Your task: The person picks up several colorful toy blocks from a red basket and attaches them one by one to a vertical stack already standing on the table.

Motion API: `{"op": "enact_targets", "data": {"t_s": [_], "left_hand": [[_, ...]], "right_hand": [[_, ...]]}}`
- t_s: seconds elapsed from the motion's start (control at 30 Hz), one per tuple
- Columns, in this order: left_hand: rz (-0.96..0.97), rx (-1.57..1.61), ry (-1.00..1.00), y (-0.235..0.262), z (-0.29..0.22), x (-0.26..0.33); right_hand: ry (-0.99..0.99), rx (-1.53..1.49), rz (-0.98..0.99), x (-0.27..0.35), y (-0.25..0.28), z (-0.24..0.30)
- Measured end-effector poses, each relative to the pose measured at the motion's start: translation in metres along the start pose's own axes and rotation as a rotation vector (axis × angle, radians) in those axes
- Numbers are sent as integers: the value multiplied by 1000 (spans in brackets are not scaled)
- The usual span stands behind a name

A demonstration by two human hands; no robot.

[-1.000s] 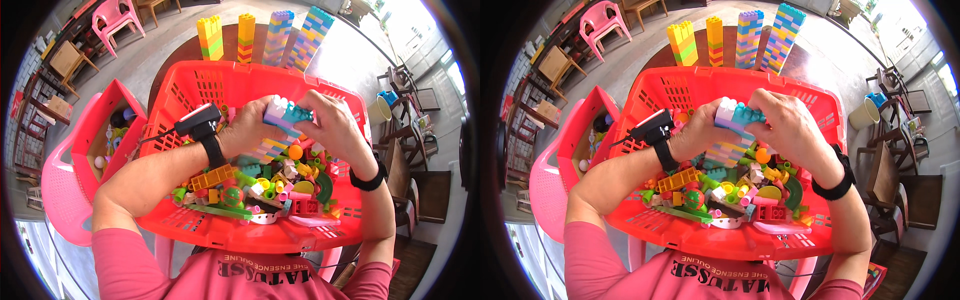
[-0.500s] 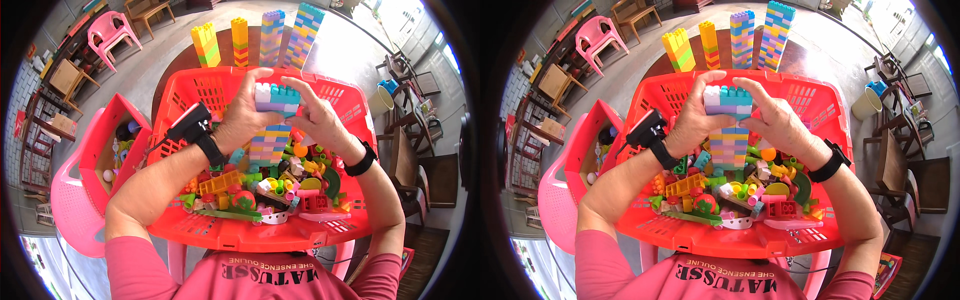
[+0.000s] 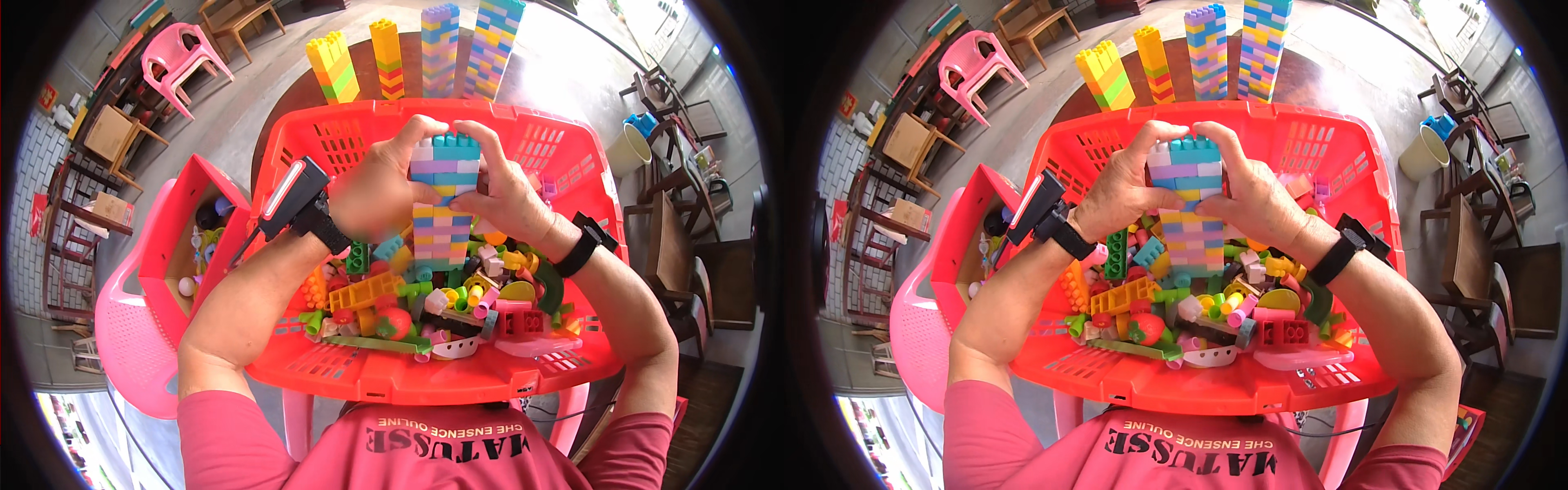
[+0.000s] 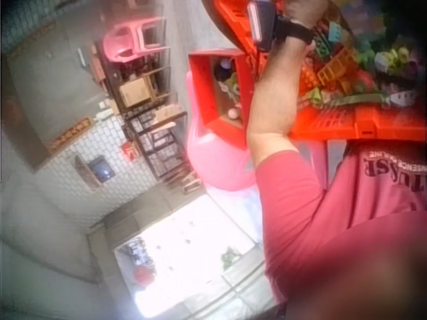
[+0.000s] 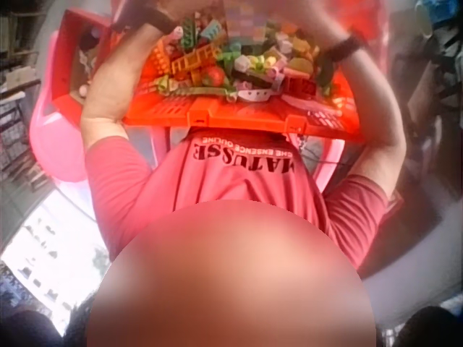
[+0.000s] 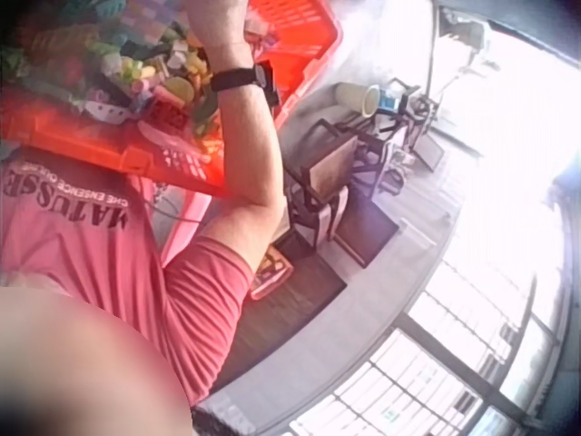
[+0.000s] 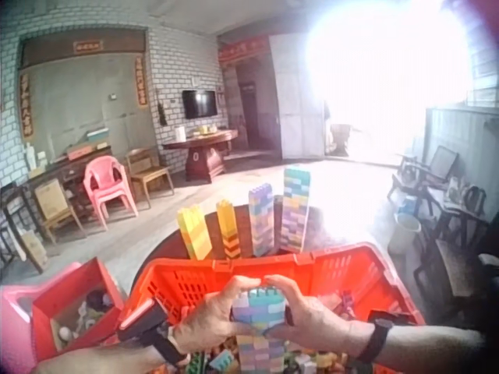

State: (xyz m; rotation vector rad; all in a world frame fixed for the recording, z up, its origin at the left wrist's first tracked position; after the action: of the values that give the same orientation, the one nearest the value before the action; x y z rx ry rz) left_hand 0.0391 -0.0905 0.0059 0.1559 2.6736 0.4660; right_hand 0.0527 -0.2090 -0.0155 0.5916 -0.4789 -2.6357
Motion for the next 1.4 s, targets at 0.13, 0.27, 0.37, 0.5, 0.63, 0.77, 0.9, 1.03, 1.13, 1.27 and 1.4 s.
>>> {"op": "enact_targets", "data": {"t_s": [0.13, 0.27, 0.37, 0.5, 0.63, 0.77, 0.9, 1.03, 1.13, 1.27, 1.4], "left_hand": [[14, 54, 37, -2, 11, 3], [-26, 11, 34, -5, 20, 6], [29, -168, -26, -24, 22, 20], [116, -323, -124, -41, 20, 31], [-4, -253, -97, -22, 15, 18], [-39, -230, -108, -23, 6, 15], [4, -347, -143, -25, 11, 16], [212, -572, -103, -42, 36, 24], [234, -555, -24, -50, 48, 31], [245, -576, 4, -54, 53, 35], [217, -562, -41, -53, 52, 38]], "right_hand": [[2, 75, 13, 0, 1, -2], [-14, 108, 19, 3, 3, -8], [74, 337, 118, 14, -13, -13], [30, 380, 101, 15, -13, -23], [85, 307, 114, 2, 3, -12], [186, 458, 146, 0, 8, -1], [266, 536, 169, 5, -3, 0], [126, 520, 286, 13, -20, -24], [167, 545, 284, 17, -29, -28], [139, 576, 272, 22, -31, -37], [165, 551, 197, 26, -31, -36]]}}
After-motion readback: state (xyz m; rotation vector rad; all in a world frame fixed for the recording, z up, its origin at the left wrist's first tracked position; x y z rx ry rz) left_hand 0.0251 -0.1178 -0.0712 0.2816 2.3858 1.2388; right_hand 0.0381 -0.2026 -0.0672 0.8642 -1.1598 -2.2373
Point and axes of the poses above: each hand's wrist, its own x-axis away from the middle knuckle, its own y-axis out of the back of the hand, z = x × y, the point moved 9 cm from there along -x, towards the middle knuckle, and after that the axes turned 13 degrees about -z, right-handed, at the moved point
